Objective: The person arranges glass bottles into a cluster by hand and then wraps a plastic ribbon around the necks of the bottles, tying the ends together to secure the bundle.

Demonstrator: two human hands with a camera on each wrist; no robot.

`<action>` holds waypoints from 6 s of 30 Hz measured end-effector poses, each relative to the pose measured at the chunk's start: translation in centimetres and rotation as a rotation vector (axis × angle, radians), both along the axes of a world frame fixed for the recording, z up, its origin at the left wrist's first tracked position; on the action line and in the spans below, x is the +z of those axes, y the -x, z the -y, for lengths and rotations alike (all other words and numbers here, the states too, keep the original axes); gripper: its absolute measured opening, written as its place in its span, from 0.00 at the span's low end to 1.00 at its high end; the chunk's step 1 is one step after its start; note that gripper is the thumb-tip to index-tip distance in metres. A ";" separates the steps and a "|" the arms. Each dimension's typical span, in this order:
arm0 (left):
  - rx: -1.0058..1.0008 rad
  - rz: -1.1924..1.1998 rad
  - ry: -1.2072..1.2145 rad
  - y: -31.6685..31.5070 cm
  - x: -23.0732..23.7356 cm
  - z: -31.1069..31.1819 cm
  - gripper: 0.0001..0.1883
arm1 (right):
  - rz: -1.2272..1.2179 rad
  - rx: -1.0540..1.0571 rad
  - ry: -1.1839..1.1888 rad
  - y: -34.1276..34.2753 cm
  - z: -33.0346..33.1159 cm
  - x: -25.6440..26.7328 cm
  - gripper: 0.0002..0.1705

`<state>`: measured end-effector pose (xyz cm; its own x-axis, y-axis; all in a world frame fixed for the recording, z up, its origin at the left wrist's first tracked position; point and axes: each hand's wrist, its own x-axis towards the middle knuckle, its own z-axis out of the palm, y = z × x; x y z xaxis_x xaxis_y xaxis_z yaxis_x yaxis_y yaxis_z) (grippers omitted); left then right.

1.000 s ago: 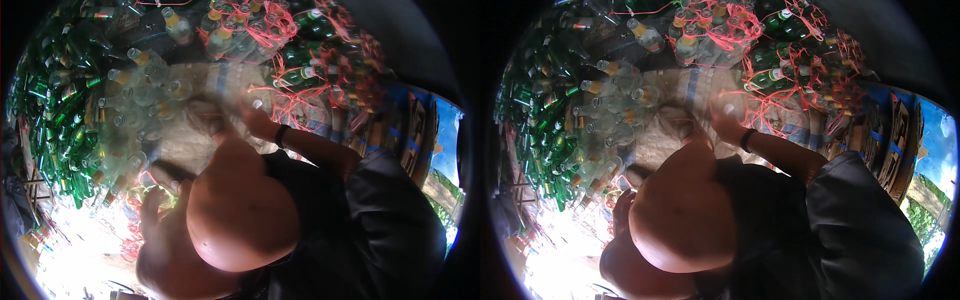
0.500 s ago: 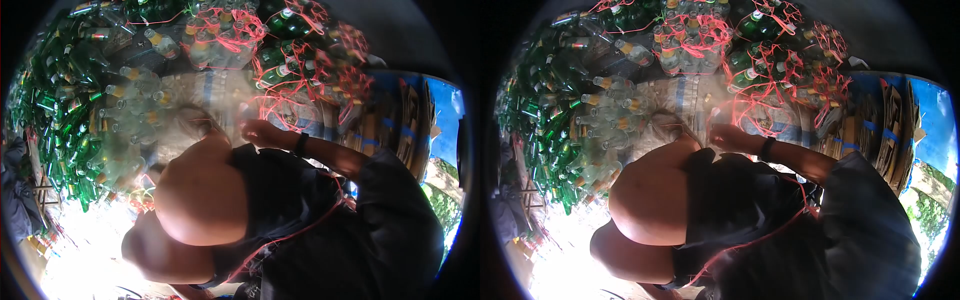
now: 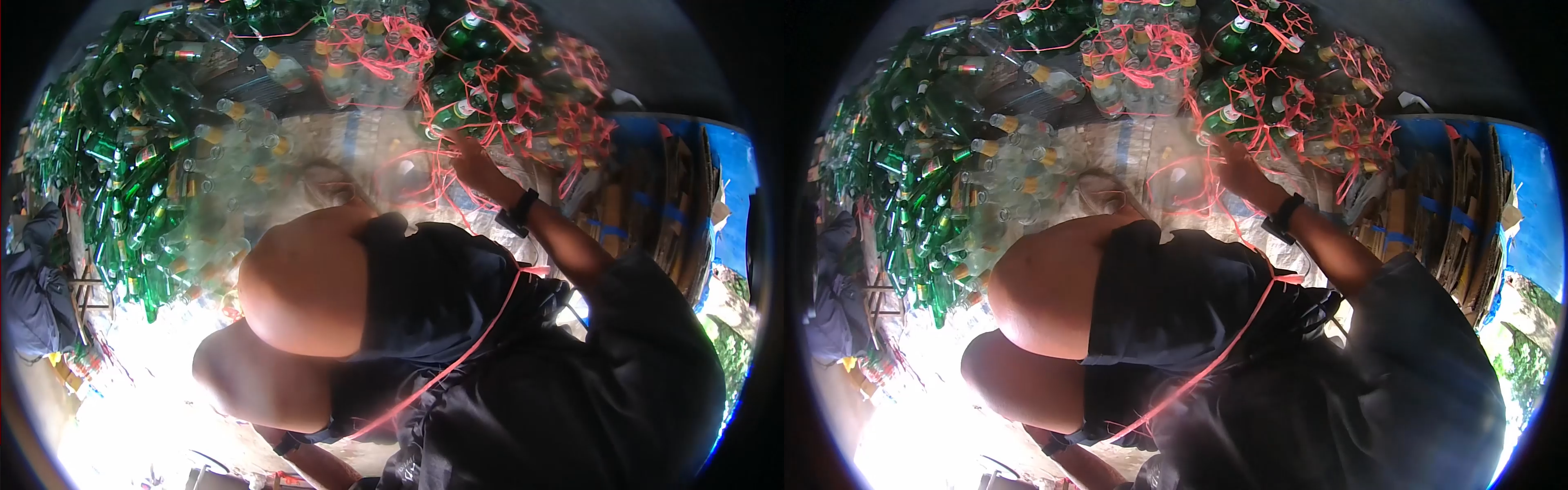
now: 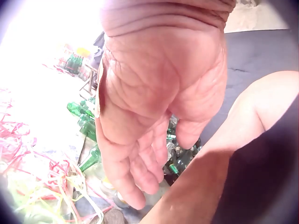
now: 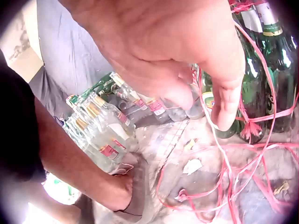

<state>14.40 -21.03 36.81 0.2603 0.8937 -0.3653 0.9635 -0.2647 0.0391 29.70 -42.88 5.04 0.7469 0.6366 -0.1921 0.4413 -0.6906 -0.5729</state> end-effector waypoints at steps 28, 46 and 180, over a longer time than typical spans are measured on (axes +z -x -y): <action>-0.159 0.185 0.004 2.5 2.5 2.9 0.26 | -0.372 -0.213 -0.612 0.1 0.0 16.3 0.14; -0.498 0.615 0.559 21.4 -1.8 6.1 0.03 | -0.397 0.024 -0.476 5.0 2.6 24.9 0.12; 0.463 1.090 0.247 8.7 -32.2 -34.7 0.18 | -0.083 0.376 -0.379 -7.3 -44.6 0.3 0.16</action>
